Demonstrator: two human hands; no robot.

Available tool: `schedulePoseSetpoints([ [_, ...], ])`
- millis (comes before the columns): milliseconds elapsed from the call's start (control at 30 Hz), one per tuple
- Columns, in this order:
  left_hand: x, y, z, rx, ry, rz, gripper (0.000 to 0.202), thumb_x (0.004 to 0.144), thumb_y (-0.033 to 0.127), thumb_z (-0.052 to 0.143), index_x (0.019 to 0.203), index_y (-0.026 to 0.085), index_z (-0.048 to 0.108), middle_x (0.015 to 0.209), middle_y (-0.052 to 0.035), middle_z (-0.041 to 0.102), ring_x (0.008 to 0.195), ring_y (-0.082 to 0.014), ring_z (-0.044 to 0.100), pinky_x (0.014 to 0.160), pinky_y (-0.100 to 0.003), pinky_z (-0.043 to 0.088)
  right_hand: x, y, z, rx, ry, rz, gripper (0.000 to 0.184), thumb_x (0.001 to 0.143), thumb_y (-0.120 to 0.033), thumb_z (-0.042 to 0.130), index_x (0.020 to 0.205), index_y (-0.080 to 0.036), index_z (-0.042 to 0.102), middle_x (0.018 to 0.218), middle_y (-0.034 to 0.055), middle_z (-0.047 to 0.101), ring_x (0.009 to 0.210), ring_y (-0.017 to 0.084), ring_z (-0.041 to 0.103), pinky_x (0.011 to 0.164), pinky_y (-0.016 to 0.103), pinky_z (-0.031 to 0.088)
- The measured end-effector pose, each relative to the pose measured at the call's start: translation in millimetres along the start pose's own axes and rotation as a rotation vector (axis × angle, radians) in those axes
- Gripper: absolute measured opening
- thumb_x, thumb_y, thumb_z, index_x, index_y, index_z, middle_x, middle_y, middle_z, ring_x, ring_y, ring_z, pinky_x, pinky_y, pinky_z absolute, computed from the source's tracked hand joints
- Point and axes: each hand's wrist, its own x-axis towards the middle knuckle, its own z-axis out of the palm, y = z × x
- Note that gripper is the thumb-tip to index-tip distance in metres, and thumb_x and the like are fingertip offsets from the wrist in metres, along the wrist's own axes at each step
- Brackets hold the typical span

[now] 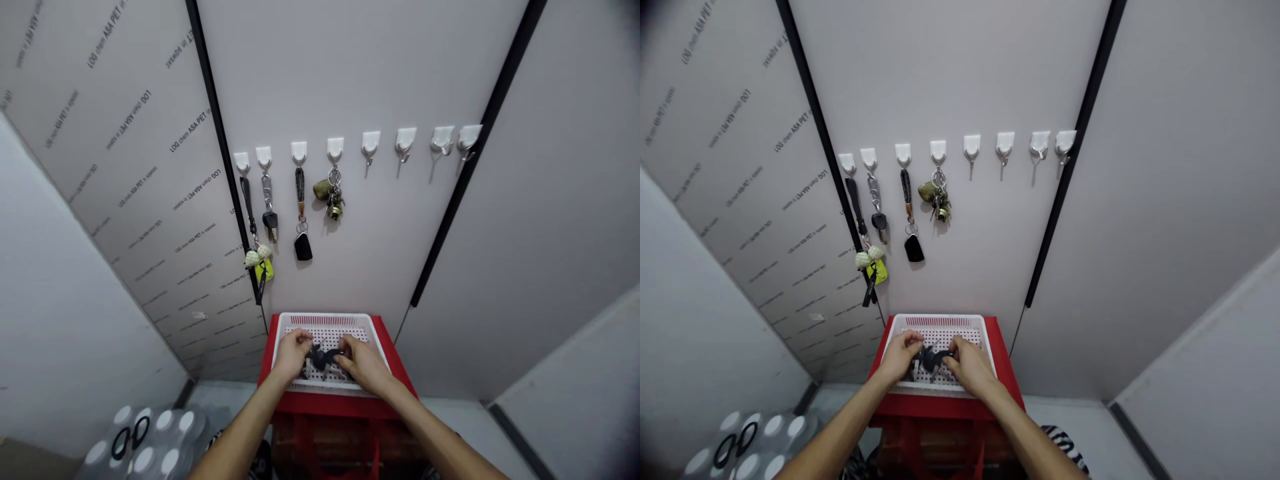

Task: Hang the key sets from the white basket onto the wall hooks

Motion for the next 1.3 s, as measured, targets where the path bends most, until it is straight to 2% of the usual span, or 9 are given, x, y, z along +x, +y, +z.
schedulePoseSetpoints([
  [167, 0, 0, -4.6, -0.356, 0.018, -0.063, 0.011, 0.058, 0.02, 0.045, 0.067, 0.014, 0.048, 0.054, 0.0044, 0.042, 0.049, -0.0057, 0.041, 0.041, -0.015, 0.034, -7, -1, 3, 0.005, 0.03, 0.002, 0.013, 0.063, -0.026, 0.043, 0.068, -0.018, 0.05, 0.065, 0.0016, 0.054, 0.061, 0.013, 0.047, 0.055, 0.021, 0.03],
  [300, -3, 5, -5.4, -0.416, 0.001, -0.032, 0.015, 0.056, 0.023, 0.049, 0.068, 0.014, 0.049, 0.054, 0.0041, 0.044, 0.05, -0.0054, 0.042, 0.041, -0.014, 0.034, -8, -9, -1, 0.107, 0.111, -0.073, 0.031, 0.061, -0.024, 0.045, 0.091, -0.016, 0.049, 0.089, 0.0062, 0.051, 0.082, 0.016, 0.046, 0.071, 0.025, 0.032],
  [400, -3, 14, -6.0, -0.408, -0.032, -0.001, 0.017, 0.054, 0.024, 0.05, 0.068, 0.013, 0.05, 0.055, 0.0035, 0.045, 0.051, -0.006, 0.043, 0.043, -0.015, 0.035, -2, -17, -2, 0.187, 0.116, -0.156, 0.039, 0.061, -0.023, 0.045, 0.099, -0.016, 0.046, 0.099, 0.0071, 0.048, 0.091, 0.017, 0.041, 0.079, 0.027, 0.03],
  [500, -2, 26, -8.9, -0.4, -0.065, 0.054, 0.017, 0.054, 0.023, 0.051, 0.067, 0.013, 0.05, 0.058, 0.0026, 0.048, 0.052, -0.0067, 0.044, 0.044, -0.016, 0.035, 4, -23, 0, 0.224, 0.032, -0.224, 0.033, 0.06, -0.019, 0.046, 0.093, -0.017, 0.05, 0.09, 0.0055, 0.054, 0.085, 0.017, 0.045, 0.076, 0.027, 0.032],
  [633, 0, 37, -14.5, -0.393, -0.055, 0.087, 0.015, 0.054, 0.021, 0.051, 0.066, 0.013, 0.05, 0.057, 0.0028, 0.048, 0.051, -0.0057, 0.043, 0.043, -0.015, 0.032, 8, -25, 2, 0.321, -0.017, -0.163, 0.021, 0.064, -0.02, 0.04, 0.081, -0.016, 0.052, 0.065, 0.0015, 0.056, 0.059, 0.012, 0.048, 0.057, 0.023, 0.036],
  [767, -1, 42, -15.0, -0.483, -0.082, 0.047, 0.017, 0.055, 0.022, 0.05, 0.07, 0.013, 0.049, 0.055, 0.0038, 0.046, 0.048, -0.0039, 0.04, 0.043, -0.014, 0.031, 9, -24, -2, 0.458, 0.049, -0.208, 0.023, 0.063, -0.022, 0.043, 0.083, -0.015, 0.051, 0.074, 0.002, 0.056, 0.064, 0.012, 0.048, 0.061, 0.022, 0.036],
  [900, -2, 46, -12.1, -0.557, -0.143, 0.002, 0.019, 0.054, 0.021, 0.052, 0.071, 0.013, 0.048, 0.056, 0.0038, 0.046, 0.047, -0.0031, 0.041, 0.043, -0.014, 0.03, 10, -24, -6, 0.539, 0.013, -0.196, 0.018, 0.064, -0.022, 0.041, 0.078, -0.015, 0.052, 0.066, 0.0008, 0.054, 0.061, 0.011, 0.047, 0.058, 0.022, 0.036],
  [1067, -2, 49, -11.7, -0.627, -0.19, -0.078, 0.02, 0.053, 0.021, 0.052, 0.071, 0.013, 0.048, 0.054, 0.0043, 0.046, 0.046, -0.0036, 0.042, 0.042, -0.015, 0.029, 7, -30, -11, 0.55, 0.083, -0.223, 0.022, 0.061, -0.02, 0.046, 0.082, -0.016, 0.051, 0.073, 0.0004, 0.055, 0.066, 0.011, 0.047, 0.062, 0.022, 0.036],
  [1300, -2, 44, -9.7, -0.621, -0.18, -0.09, 0.018, 0.052, 0.02, 0.051, 0.069, 0.014, 0.047, 0.053, 0.0046, 0.045, 0.042, -0.0033, 0.038, 0.04, -0.016, 0.025, 4, -35, -23, 0.404, 0.261, -0.236, 0.011, 0.064, -0.019, 0.042, 0.065, -0.015, 0.053, 0.064, 0.0006, 0.053, 0.062, 0.011, 0.046, 0.061, 0.022, 0.034],
])
